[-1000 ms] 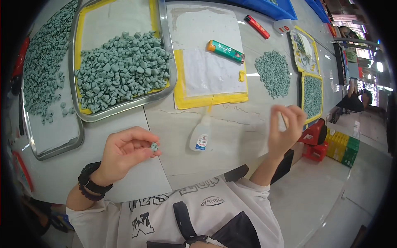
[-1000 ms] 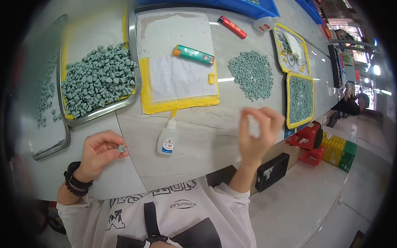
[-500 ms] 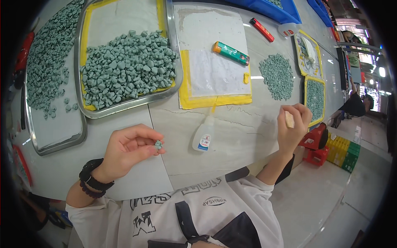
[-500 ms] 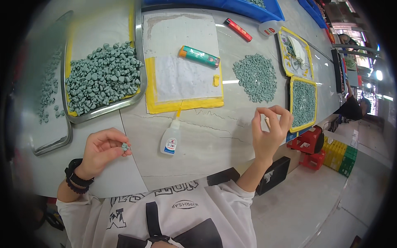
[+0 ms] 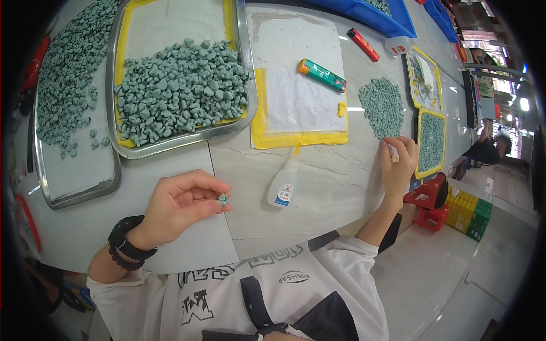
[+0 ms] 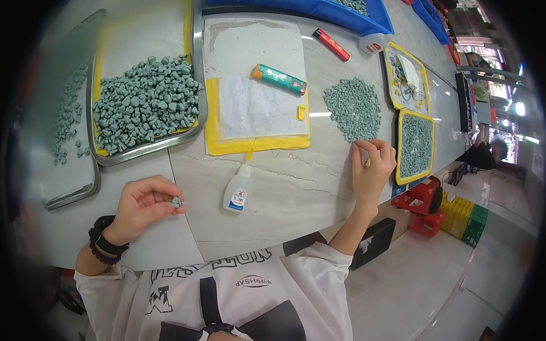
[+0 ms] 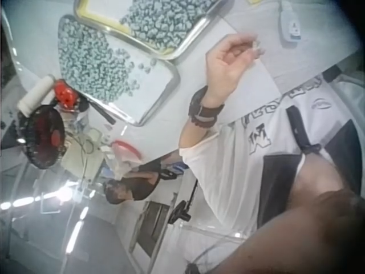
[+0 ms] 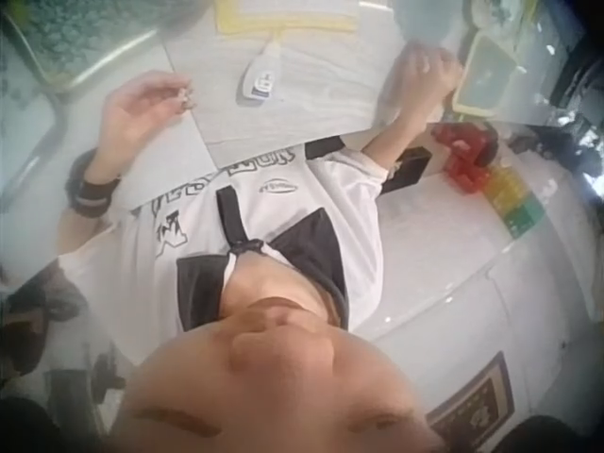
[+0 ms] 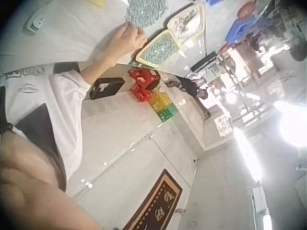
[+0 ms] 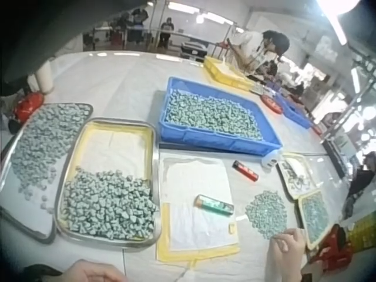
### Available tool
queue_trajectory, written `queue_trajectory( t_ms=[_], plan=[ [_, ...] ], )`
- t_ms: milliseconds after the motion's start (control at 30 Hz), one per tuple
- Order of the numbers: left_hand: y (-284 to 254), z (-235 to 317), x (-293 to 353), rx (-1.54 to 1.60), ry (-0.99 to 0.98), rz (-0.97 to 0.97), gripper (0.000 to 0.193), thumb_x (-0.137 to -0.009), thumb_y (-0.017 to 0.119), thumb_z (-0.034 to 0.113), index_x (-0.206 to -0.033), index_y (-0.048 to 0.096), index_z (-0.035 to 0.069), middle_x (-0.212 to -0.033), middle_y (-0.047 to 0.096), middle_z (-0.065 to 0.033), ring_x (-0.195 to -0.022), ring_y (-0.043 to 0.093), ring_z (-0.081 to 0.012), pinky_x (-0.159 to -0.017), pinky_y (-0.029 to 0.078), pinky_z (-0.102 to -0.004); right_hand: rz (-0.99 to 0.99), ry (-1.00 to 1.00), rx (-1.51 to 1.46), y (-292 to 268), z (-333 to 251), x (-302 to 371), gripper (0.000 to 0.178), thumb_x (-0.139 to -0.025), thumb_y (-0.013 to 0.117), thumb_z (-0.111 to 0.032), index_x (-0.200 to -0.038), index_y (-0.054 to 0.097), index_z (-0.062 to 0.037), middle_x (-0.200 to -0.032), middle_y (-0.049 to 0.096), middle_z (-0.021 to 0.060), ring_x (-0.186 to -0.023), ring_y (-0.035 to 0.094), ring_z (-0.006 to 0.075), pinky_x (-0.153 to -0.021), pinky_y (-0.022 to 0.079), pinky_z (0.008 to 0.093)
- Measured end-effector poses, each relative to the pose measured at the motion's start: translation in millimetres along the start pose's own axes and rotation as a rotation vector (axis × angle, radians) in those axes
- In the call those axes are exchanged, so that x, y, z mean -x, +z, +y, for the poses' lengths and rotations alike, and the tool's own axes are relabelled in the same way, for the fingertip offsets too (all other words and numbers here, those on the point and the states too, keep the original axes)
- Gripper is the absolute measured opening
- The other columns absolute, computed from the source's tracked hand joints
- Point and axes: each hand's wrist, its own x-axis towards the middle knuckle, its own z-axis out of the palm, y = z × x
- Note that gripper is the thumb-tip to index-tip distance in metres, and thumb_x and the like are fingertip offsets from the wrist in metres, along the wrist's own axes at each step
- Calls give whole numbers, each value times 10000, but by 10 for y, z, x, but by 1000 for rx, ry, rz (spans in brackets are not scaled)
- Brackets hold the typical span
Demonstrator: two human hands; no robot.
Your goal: Gluing small green plastic parts together at a factory workstation.
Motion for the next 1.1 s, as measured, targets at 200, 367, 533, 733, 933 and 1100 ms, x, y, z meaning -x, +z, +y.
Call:
queue_trajectory(
  t_ms=[200,367,533,733,933,1100],
  plan=[
    [8,11,-1,-11,-21,-1,240,-833,533,-75,-1070,562,-51,-1000,573,-75,-931,620,-172,-817,490,-274,13,2,-16,-14,-46,12,97,-723,675,-24,-816,653,-37,-843,566,78,-841,512,235,-741,399,330],
    [4,3,0,-20,-12,-10,240,-833,535,-74,-1070,563,-50,-999,576,-75,-926,623,-172,-807,488,-271,-22,-18,-12,1,-2,-11,110,-725,671,-19,-830,649,-41,-840,571,77,-831,522,238,-742,404,335],
    [-5,14,2,-14,-19,-1,241,-832,538,-72,-1070,564,-49,-999,578,-74,-924,623,-167,-810,487,-269,13,-73,6,23,-38,29,103,-731,661,-15,-827,628,-28,-840,564,86,-799,529,232,-744,412,323],
    [-5,-1,9,-13,-13,-11,245,-831,547,-65,-1074,567,-44,-1009,579,-69,-928,620,-160,-817,482,-262,-65,-118,-696,-359,-1055,111,137,-661,632,44,-773,601,-29,-829,547,74,-792,535,208,-797,410,366],
    [-6,38,-11,-4,-14,41,264,-804,544,-81,-1065,568,-53,-1028,551,-98,-945,575,-158,-829,500,-297,-506,-379,-1011,-170,-1892,-30,182,-621,676,5,-779,620,-66,-812,554,31,-758,509,193,-747,377,328],
    [32,-16,2,52,128,-24,329,-786,573,-103,-1109,563,-43,-1066,544,-100,-985,564,-159,-848,490,-291,-562,-335,-1018,-105,-1976,21,182,-631,682,-3,-791,631,-75,-825,559,27,-753,497,181,-678,353,312]
  ],
)
